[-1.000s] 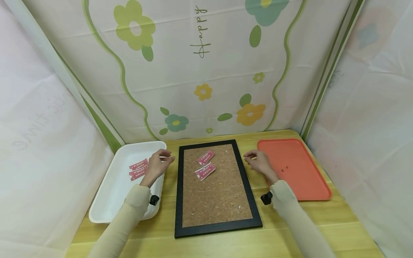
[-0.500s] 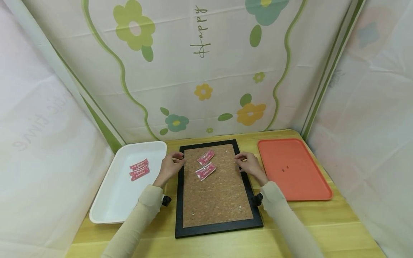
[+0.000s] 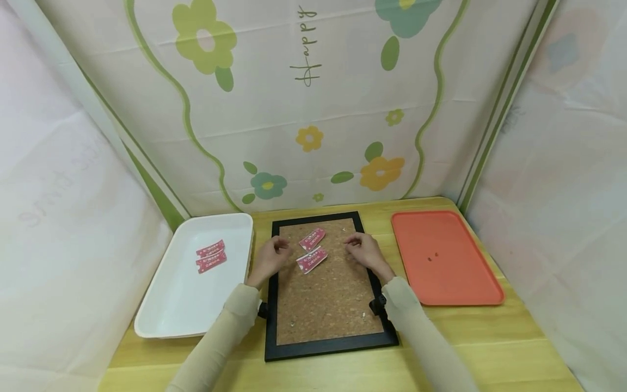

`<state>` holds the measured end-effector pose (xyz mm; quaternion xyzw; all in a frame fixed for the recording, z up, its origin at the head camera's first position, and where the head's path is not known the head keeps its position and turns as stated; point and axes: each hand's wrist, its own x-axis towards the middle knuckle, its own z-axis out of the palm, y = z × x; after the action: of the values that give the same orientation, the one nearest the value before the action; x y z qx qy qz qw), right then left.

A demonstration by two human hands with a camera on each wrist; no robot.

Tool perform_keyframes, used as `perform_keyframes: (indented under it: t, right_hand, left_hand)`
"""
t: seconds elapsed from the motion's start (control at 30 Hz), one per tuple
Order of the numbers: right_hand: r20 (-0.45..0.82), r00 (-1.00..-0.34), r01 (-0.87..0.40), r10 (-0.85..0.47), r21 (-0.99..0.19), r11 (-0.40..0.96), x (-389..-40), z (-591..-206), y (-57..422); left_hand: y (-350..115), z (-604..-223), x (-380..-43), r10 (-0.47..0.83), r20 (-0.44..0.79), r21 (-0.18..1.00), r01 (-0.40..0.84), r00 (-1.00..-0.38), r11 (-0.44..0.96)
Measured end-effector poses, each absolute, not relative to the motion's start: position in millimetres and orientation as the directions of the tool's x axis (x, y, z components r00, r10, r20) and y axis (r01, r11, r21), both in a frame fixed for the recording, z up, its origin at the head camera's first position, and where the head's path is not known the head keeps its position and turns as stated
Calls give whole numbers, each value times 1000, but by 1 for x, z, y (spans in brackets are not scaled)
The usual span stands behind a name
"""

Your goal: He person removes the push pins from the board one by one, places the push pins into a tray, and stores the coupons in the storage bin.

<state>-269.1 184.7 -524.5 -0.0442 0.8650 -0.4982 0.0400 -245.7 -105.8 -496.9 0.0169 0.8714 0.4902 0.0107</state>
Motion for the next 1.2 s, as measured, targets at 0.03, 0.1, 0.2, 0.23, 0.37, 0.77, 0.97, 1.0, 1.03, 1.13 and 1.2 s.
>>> perform_keyframes:
  t: [0.03, 0.1, 0.2, 0.23, 0.37, 0.77, 0.97, 1.0, 1.03, 1.13, 1.2]
  right_hand:
    - [-29, -992, -34, -121, -871, 490, -269, -525, 182]
    - [-39, -991, -28, -132, -883, 469, -268, -527, 177]
    - [-37, -989, -31, -141, -891, 452, -268, -530, 170]
    - [-34, -989, -35, -147, -896, 443, -268, -530, 168]
    - [-6, -986, -69, -167, -897, 436, -271, -531, 159]
    - [12, -970, -102, -243, -927, 361, -283, -527, 132]
    - [-16, -972, -84, -233, -906, 414, -285, -533, 124]
    - [-29, -972, -74, -233, -904, 422, -285, -535, 124]
    - [-41, -971, -65, -234, -902, 428, -285, -537, 123]
    - [-66, -968, -44, -240, -903, 427, -286, -541, 121]
    - [-72, -967, -38, -244, -908, 418, -286, -542, 120]
  left_hand:
    - [-105, -499, -246, 38, -7, 857, 13, -999, 516]
    - [-103, -502, -246, 33, -18, 859, 1, -999, 512]
    - [-101, -508, -246, 11, -48, 855, -36, -999, 517]
    - [-100, -510, -247, 5, -59, 853, -48, -998, 519]
    - [-97, -517, -246, -1, -93, 842, -80, -996, 534]
    - [-89, -525, -246, 47, -50, 838, -16, -998, 546]
    - [-86, -528, -248, 35, -110, 854, -76, -993, 514]
    - [-85, -529, -248, 34, -116, 855, -82, -993, 511]
    - [-85, -529, -248, 33, -120, 856, -87, -992, 510]
    - [-85, -531, -249, 37, -123, 857, -87, -992, 508]
    - [-85, -532, -250, 38, -126, 856, -90, -991, 508]
